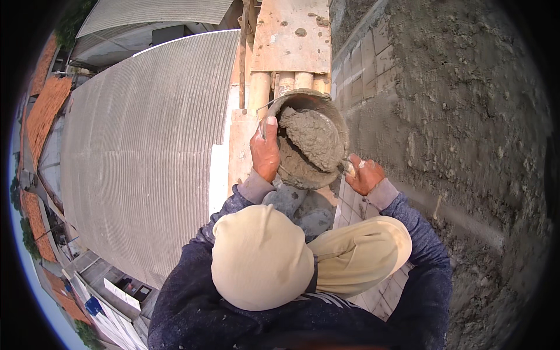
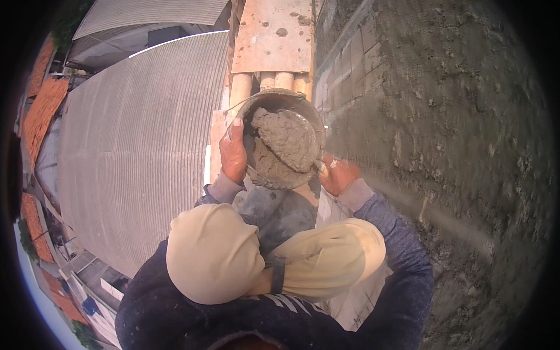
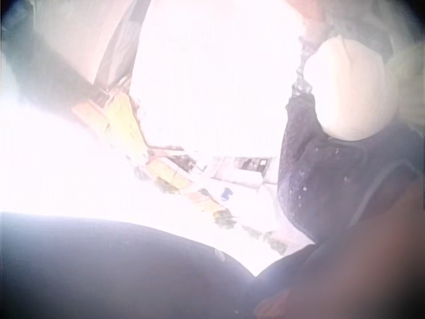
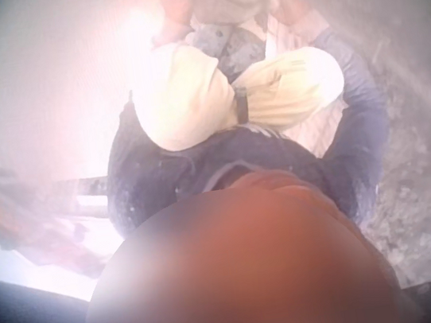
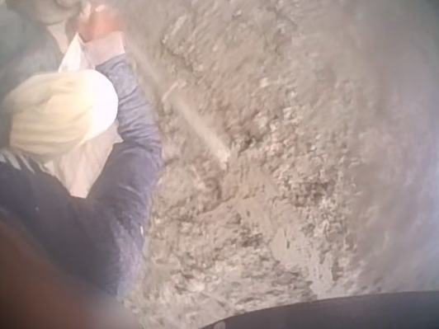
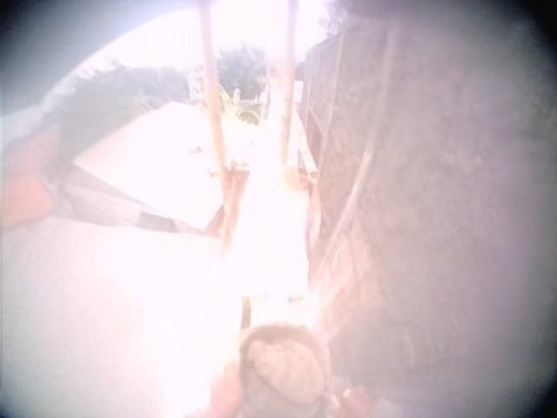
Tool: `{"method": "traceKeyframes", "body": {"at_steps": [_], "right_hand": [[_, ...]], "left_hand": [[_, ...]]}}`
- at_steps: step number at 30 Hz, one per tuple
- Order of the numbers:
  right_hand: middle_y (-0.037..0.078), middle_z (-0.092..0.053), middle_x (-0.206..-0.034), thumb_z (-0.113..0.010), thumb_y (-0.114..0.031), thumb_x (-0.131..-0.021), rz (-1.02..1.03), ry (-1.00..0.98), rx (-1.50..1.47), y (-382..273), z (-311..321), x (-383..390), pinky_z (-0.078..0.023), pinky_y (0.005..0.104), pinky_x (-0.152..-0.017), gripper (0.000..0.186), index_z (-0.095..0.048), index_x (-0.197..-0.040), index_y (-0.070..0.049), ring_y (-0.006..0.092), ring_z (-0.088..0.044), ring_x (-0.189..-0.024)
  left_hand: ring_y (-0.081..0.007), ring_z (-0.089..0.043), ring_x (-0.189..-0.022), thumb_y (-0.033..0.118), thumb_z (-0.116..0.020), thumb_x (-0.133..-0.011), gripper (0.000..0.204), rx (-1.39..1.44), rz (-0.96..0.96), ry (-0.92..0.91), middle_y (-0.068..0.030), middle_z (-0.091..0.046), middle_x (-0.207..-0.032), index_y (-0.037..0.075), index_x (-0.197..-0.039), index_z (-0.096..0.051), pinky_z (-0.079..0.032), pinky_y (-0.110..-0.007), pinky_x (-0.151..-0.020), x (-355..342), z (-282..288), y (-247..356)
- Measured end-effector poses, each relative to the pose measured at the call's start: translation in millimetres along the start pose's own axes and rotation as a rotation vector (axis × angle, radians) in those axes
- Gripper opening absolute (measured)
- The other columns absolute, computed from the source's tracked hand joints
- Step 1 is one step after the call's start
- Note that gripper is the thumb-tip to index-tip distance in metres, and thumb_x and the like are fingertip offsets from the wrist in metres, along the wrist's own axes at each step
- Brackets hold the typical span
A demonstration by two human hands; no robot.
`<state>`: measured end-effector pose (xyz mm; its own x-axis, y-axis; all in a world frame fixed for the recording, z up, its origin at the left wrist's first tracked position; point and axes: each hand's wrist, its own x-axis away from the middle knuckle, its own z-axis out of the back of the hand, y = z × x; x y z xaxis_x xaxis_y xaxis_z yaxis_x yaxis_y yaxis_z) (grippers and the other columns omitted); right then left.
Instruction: The person scoops wet cement from a bucket using a trowel and applies it to a brick wall. They repeatedly transfer cement from the bucket to the wall, smoothing the surface as they work.
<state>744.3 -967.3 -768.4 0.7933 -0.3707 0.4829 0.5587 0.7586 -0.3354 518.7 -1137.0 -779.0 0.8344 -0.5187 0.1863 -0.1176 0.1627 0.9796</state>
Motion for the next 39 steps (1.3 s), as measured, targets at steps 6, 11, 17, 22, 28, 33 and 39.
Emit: {"method": "traceKeyframes", "body": {"at_steps": [6,11,17,22,28,33,39], "right_hand": [[0.022,-0.065,-0.077,-0.066,-0.024,-0.083,0.213,0.202,-0.070,-28.8,47.5,8.8,-0.050,0.0516,-0.064,0.048,-0.047,-0.123,-0.005,0.0458,-0.061,-0.074],[0.017,-0.064,-0.077,-0.063,-0.027,-0.089,0.269,0.052,-0.444,-27.9,94.5,12.6,-0.050,0.0418,-0.066,0.040,-0.052,-0.120,-0.003,0.0337,-0.062,-0.068],[0.001,-0.054,-0.068,-0.060,-0.029,-0.095,-0.384,-0.149,-1.157,52.3,176.4,-35.3,-0.047,0.0240,-0.043,0.033,-0.051,-0.118,-0.008,0.0070,-0.053,-0.048],[-0.002,-0.046,-0.069,-0.052,-0.040,-0.097,-0.626,1.026,-0.745,90.3,249.5,37.1,-0.039,0.0244,-0.039,0.040,-0.048,-0.123,-0.010,0.0063,-0.045,-0.046],[-0.001,-0.049,-0.066,-0.054,-0.038,-0.097,-0.594,0.939,-0.613,91.7,178.5,137.9,-0.037,0.0246,-0.044,0.037,-0.050,-0.120,-0.009,0.0073,-0.045,-0.050],[0.023,-0.066,-0.093,-0.065,-0.027,-0.084,-0.538,0.501,-0.232,53.5,78.7,113.3,-0.049,0.0488,-0.073,0.041,-0.054,-0.118,-0.006,0.0451,-0.062,-0.089],[0.020,-0.061,-0.094,-0.065,-0.016,-0.076,-0.082,0.317,0.058,26.8,52.6,63.8,-0.051,0.0501,-0.071,0.040,-0.055,-0.114,-0.006,0.0413,-0.063,-0.086]], "left_hand": [[-0.0214,-0.058,-0.107,0.048,-0.046,-0.099,0.063,0.416,0.256,0.027,-0.0151,-0.061,-0.119,-0.007,-0.127,-0.054,-0.046,-0.033,-0.091,-10.2,34.7,-17.5],[-0.0259,-0.056,-0.117,0.045,-0.046,-0.099,0.058,0.597,0.410,-0.065,-0.0133,-0.056,-0.131,-0.001,-0.135,-0.047,-0.044,-0.038,-0.101,-25.2,70.5,-35.6],[-0.0257,-0.059,-0.111,0.029,-0.059,-0.093,0.048,0.642,0.482,0.006,-0.0128,-0.060,-0.125,-0.001,-0.130,-0.052,-0.047,-0.038,-0.098,-17.8,80.1,-53.0],[-0.0243,-0.062,-0.102,0.017,-0.068,-0.085,0.047,0.494,0.403,0.086,-0.0112,-0.063,-0.116,0.000,-0.126,-0.054,-0.050,-0.038,-0.092,-18.2,71.7,-46.9],[-0.0245,-0.061,-0.103,0.008,-0.067,-0.081,0.053,0.466,0.306,-0.019,-0.0134,-0.062,-0.119,-0.003,-0.130,-0.051,-0.048,-0.037,-0.093,-9.5,50.0,-27.7],[-0.0252,-0.057,-0.109,0.012,-0.068,-0.082,0.054,0.244,0.190,-0.108,-0.0141,-0.060,-0.121,-0.003,-0.131,-0.049,-0.044,-0.036,-0.097,-5.2,32.2,-6.7],[-0.0275,-0.055,-0.114,0.028,-0.067,-0.088,0.060,-0.080,0.044,-0.128,-0.0162,-0.059,-0.123,-0.001,-0.136,-0.046,-0.040,-0.037,-0.102,-2.3,-0.7,0.1]]}}
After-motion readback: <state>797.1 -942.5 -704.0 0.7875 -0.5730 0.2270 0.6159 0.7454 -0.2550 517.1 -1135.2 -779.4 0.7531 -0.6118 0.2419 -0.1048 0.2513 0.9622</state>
